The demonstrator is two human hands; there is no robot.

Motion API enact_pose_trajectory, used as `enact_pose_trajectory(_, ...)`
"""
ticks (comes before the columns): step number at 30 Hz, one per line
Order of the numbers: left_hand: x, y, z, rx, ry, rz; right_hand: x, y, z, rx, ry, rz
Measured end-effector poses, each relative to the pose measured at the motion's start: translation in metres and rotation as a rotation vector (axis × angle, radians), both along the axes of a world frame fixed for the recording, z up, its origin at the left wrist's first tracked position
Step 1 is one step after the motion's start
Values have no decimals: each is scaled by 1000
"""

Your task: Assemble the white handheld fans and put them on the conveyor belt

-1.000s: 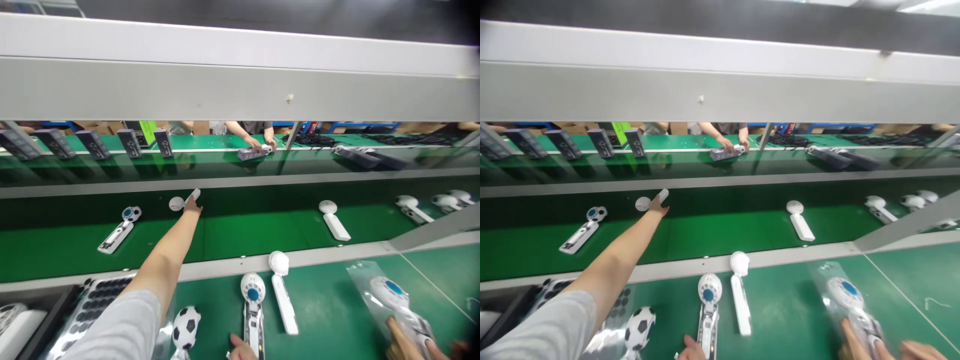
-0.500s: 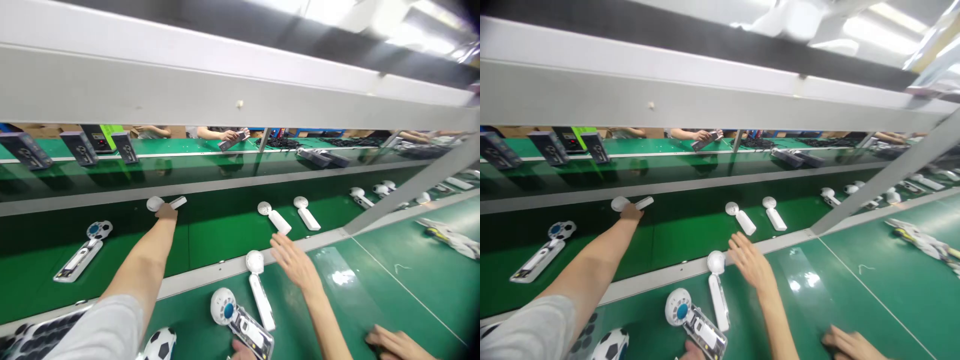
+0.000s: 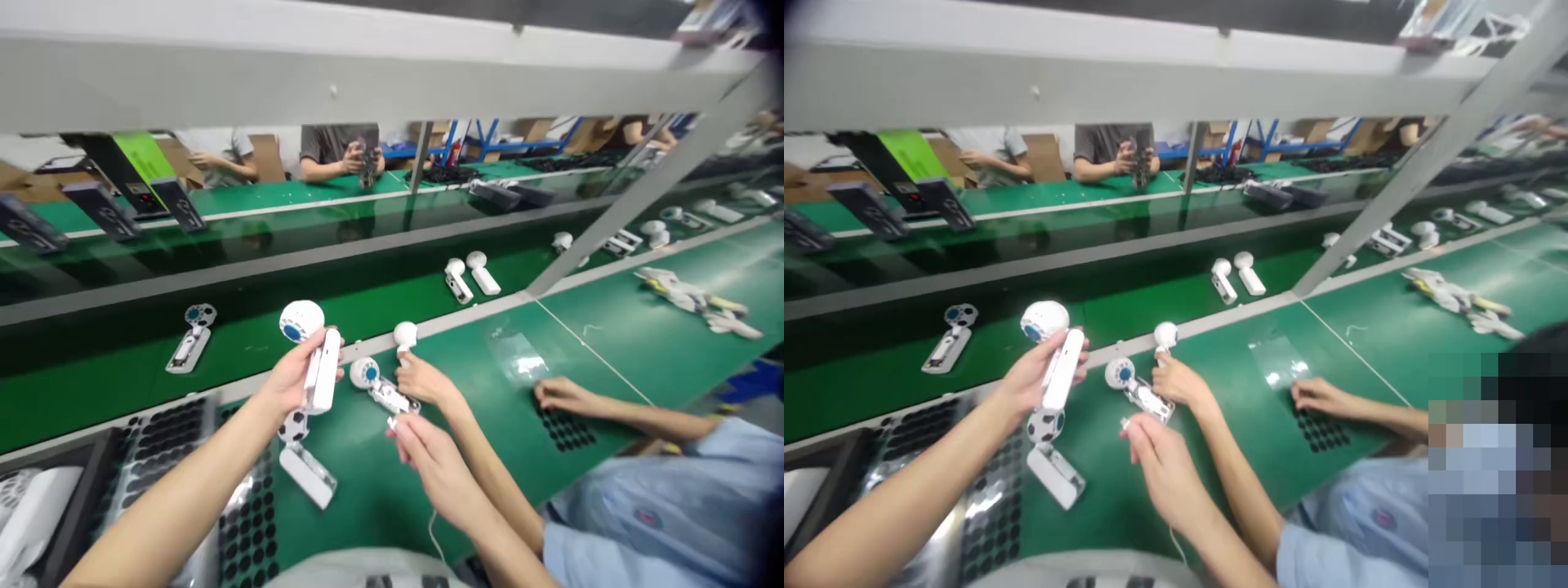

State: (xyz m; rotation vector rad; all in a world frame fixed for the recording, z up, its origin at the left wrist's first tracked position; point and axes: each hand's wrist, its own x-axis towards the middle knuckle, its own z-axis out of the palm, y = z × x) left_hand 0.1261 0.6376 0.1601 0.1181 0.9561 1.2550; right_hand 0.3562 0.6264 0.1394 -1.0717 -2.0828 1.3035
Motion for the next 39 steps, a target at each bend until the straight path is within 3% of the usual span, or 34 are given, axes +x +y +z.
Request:
enact_pose_trajectory(3,36,-27,-5,-82,93,-85,6,-28,19,-78,12,-24)
enact_pose_trajectory(6,57,-43,-9,2,149,-155,7,-34,30,-65,10,-1)
enact_pose_trajectory(13,84,-60,4,33,250,-210,9,-41,33,-4,30,32)
enact_pose_trajectory(23,94,-66,1,74,473,-232,18,-43,29,17,-109,54)
enact_pose_trajectory(31,98,-71,5,5,292,-245,16,-51,32,91,-159,14)
enact_pose_trajectory(36,98,-73,-2,37,466,-248,16,-50,32,162,-378,39)
enact_pose_trajectory(39,97,-73,-5,44,478,-294,15,-48,27,115,-370,63)
